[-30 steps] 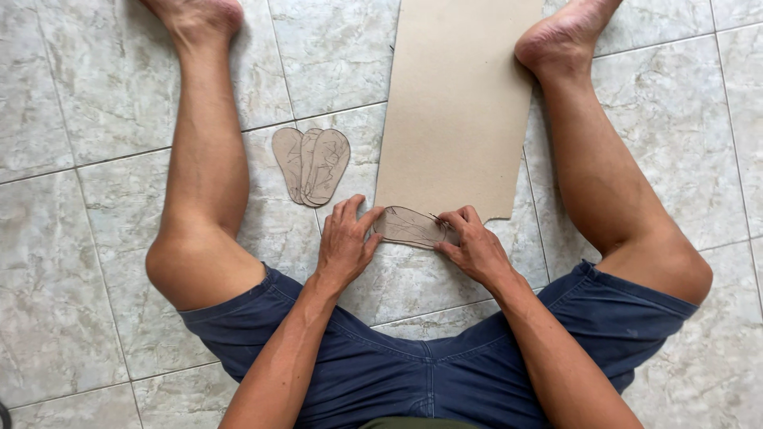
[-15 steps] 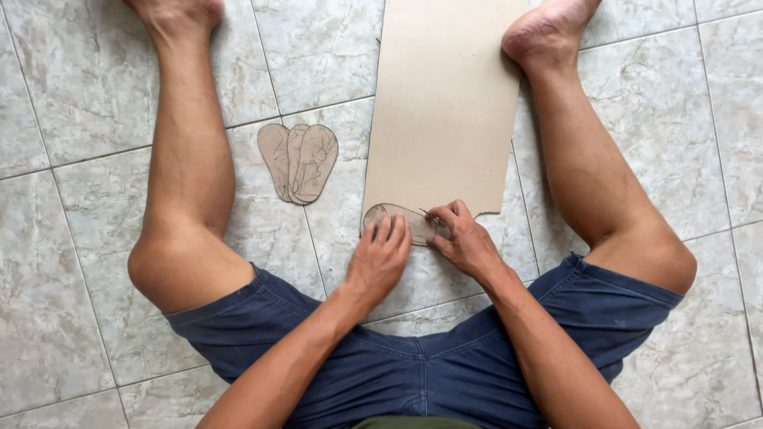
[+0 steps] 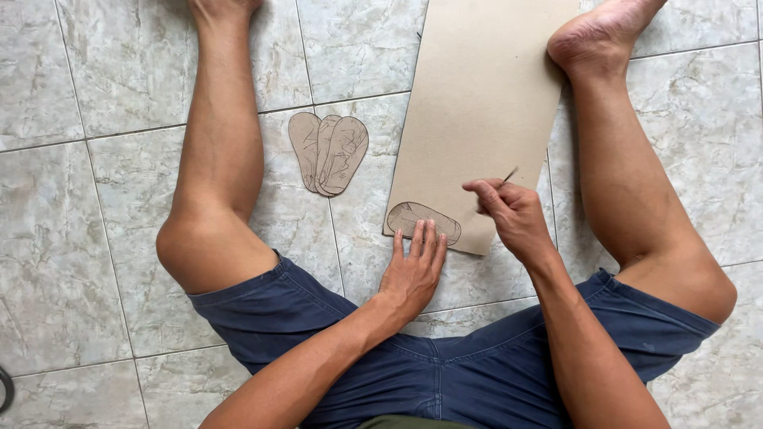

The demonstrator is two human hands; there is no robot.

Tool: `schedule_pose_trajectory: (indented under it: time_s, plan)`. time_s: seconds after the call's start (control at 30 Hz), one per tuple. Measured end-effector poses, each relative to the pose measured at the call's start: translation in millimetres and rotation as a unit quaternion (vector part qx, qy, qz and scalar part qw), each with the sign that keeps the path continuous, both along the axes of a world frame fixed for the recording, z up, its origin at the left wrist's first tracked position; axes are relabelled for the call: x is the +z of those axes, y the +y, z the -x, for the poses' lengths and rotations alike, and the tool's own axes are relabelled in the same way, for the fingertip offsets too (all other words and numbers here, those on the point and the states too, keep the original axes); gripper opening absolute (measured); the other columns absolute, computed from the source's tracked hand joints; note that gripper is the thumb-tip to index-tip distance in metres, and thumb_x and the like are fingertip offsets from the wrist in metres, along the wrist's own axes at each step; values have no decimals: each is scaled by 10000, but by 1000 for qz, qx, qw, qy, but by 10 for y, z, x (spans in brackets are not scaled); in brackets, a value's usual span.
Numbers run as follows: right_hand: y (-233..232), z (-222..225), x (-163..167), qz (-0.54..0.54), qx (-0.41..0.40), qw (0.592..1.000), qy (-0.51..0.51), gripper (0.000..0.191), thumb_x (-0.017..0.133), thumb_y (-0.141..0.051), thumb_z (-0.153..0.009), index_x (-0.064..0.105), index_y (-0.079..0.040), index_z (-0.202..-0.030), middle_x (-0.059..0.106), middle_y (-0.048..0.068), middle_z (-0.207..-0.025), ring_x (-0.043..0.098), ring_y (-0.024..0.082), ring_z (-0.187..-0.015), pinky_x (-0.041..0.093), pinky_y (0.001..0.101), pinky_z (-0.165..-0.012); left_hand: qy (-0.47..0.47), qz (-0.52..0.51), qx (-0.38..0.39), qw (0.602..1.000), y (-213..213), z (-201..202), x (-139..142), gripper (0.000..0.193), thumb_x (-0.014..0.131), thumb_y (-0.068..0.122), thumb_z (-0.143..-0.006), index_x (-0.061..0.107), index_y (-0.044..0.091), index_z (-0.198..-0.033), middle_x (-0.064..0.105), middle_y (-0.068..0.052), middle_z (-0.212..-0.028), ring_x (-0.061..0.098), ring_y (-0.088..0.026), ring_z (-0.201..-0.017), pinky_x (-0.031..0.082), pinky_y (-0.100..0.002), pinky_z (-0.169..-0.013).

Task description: The person lies on a tiled floor with a long strip of cardboard across their legs. They place sandal-sole-shaped template pieces on the cardboard one at a time and trace around each with a pen, marking outlines and small crosses inside them, then set the finished templates aside and continue with the next piece.

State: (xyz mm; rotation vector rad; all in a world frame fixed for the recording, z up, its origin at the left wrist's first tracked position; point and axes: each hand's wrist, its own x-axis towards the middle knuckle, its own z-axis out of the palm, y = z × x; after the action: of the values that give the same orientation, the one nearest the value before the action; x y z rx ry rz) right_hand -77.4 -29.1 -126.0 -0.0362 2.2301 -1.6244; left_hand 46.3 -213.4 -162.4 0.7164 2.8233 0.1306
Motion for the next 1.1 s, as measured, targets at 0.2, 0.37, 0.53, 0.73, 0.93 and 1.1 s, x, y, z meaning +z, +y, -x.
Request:
schedule_pose_trajectory:
  time_s: [0.2, 0.37, 0.53, 0.73, 0.93, 1.1]
  plan:
    - [-420, 150, 126, 4, 184, 982, -49, 301, 567, -155, -1007, 720, -14, -1225, 772, 110, -1110, 729, 173, -1043, 587, 324, -930, -42, -1, -12, 999, -25, 51, 101, 676, 508, 251, -950, 312, 16, -1553, 236, -346, -1587, 241, -485, -1481, 283, -688, -1107]
    - [-746, 182, 249, -166, 277, 944, 65, 213, 612, -172, -1005, 736, -32, -1107, 722, 155, -1108, 704, 243, -979, 588, 374, -827, -107, 22, -25, 994, -21, 84, 147, 688, 518, 261, -980, 278, 3, -1572, 222, -341, -1588, 196, -489, -1508, 277, -688, -1120]
    - [-738, 288, 347, -200, 170, 965, 2, 415, 520, -141, -1017, 493, -91, -1428, 728, 110, -987, 718, 202, -770, 615, 358, -676, -48, -11, -9, 999, -28, 82, 130, 662, 536, 246, -948, 342, 14, -1538, 260, -337, -1579, 267, -479, -1472, 313, -689, -1096]
    - [-229, 330, 293, 38, -63, 996, -54, 319, 567, -82, -1043, 540, 51, -1332, 702, 196, -1058, 710, 222, -757, 581, 365, -674, -16, -13, -8, 1000, -47, 79, 117, 634, 558, 222, -916, 431, 18, -1503, 354, -328, -1547, 339, -467, -1447, 355, -679, -1064]
    - [228, 247, 155, 263, -151, 943, -139, 288, 589, -90, -976, 651, 34, -1228, 753, 154, -1062, 758, 216, -930, 619, 320, -840, 5, -34, -14, 999, -112, 122, 137, 627, 583, 216, -878, 484, 27, -1468, 400, -312, -1517, 388, -441, -1420, 396, -651, -1042]
    - [470, 113, 36, 196, -202, 959, -36, 252, 680, -150, -1105, 747, 78, -1189, 634, 94, -869, 581, 155, -762, 482, 268, -698, 4, -53, -15, 998, -183, 185, 191, 634, 618, 174, -843, 512, 72, -1459, 436, -259, -1508, 426, -377, -1410, 433, -577, -1021]
